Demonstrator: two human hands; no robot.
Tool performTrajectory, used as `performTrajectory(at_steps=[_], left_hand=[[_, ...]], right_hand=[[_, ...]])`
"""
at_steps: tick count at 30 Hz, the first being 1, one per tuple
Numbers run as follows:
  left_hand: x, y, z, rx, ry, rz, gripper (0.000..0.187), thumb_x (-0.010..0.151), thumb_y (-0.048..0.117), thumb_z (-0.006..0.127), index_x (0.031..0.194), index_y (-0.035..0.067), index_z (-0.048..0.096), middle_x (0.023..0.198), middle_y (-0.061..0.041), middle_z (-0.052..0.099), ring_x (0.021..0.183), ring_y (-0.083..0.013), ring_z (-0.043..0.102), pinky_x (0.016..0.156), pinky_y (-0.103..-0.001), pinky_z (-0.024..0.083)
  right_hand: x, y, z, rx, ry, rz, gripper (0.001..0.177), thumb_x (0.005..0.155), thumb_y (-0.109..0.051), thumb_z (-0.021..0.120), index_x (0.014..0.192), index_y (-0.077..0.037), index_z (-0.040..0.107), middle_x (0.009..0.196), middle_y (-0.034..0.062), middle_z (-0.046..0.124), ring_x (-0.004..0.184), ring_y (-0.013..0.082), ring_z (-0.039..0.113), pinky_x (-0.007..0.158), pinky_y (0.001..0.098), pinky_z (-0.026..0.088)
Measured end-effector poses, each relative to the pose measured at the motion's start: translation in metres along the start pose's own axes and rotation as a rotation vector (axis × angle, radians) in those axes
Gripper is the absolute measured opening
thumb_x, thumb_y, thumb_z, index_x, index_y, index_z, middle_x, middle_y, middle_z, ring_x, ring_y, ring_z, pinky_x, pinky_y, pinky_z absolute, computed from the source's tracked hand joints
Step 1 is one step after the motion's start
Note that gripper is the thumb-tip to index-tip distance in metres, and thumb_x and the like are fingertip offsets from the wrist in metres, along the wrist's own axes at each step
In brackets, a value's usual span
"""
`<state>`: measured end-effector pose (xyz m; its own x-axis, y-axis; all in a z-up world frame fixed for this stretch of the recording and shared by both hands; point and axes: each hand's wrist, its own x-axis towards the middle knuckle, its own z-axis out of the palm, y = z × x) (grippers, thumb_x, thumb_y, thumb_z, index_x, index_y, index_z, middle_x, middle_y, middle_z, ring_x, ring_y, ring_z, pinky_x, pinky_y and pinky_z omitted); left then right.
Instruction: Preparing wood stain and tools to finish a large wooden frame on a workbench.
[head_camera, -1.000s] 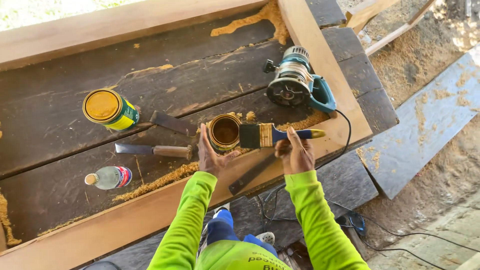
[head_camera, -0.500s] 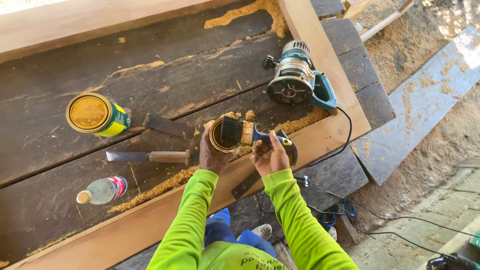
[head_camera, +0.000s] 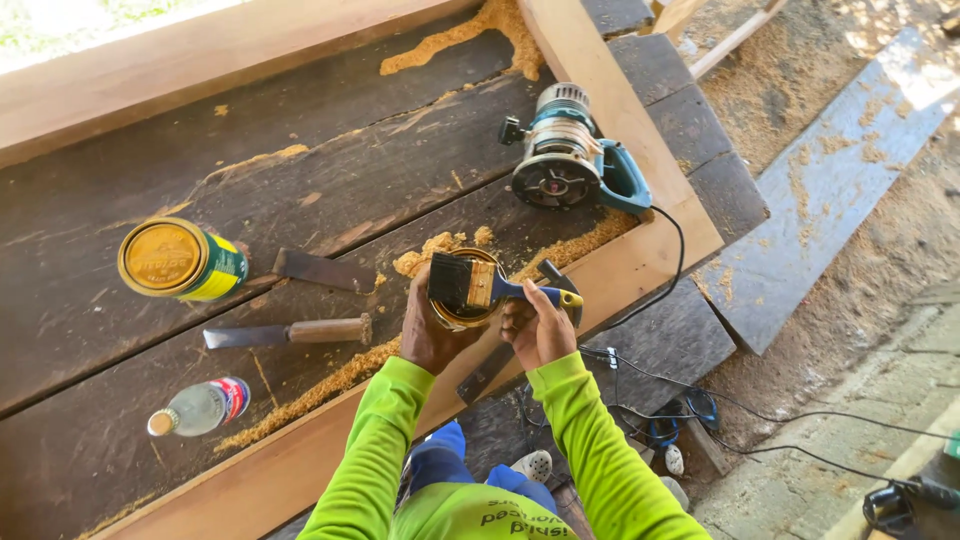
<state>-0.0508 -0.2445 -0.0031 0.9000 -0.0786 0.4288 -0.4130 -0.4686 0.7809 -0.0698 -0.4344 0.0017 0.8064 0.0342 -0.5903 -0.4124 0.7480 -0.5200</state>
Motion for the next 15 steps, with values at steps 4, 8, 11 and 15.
performTrajectory(at_steps=[4,8,11,15], left_hand=[[0.004,0.027,0.006,-0.126,-0.072,0.034,0.1,0.071,0.019,0.094,0.146,0.003,0.029,0.131,-0.019,0.056,0.119,-0.0318,0.063,0.102,-0.041,0.052],[0.009,0.051,0.017,-0.206,-0.12,0.06,0.095,0.074,0.023,0.097,0.143,0.007,0.034,0.127,-0.016,0.061,0.114,-0.0289,0.066,0.099,-0.041,0.054],[0.011,0.076,0.023,-0.35,-0.192,0.047,0.091,0.073,0.026,0.098,0.139,0.009,0.038,0.122,-0.015,0.063,0.109,-0.0252,0.067,0.095,-0.039,0.056],[0.005,0.101,0.033,-0.453,-0.372,-0.041,0.08,0.075,0.027,0.096,0.137,0.01,0.049,0.12,-0.013,0.069,0.108,-0.0251,0.071,0.095,-0.039,0.059]], right_hand=[[-0.014,0.006,-0.025,-0.036,0.029,-0.153,0.023,0.096,-0.033,0.07,0.103,-0.013,0.062,0.082,0.003,0.068,0.066,0.0161,0.063,0.057,0.0345,0.05],[-0.045,0.004,-0.048,-0.423,-0.12,-0.391,0.073,0.088,-0.037,0.082,0.143,-0.004,0.048,0.111,0.0095,0.064,0.094,0.0194,0.066,0.079,0.036,0.055],[-0.074,-0.003,-0.05,-0.764,-0.075,-0.551,0.108,0.073,-0.036,0.089,0.158,-0.004,0.029,0.137,0.0131,0.055,0.121,0.0239,0.061,0.096,0.0404,0.054],[-0.101,-0.009,-0.049,-0.854,-0.049,-0.689,0.125,0.068,-0.04,0.095,0.16,-0.003,0.018,0.15,0.0144,0.049,0.134,0.0263,0.055,0.107,0.0434,0.05]])
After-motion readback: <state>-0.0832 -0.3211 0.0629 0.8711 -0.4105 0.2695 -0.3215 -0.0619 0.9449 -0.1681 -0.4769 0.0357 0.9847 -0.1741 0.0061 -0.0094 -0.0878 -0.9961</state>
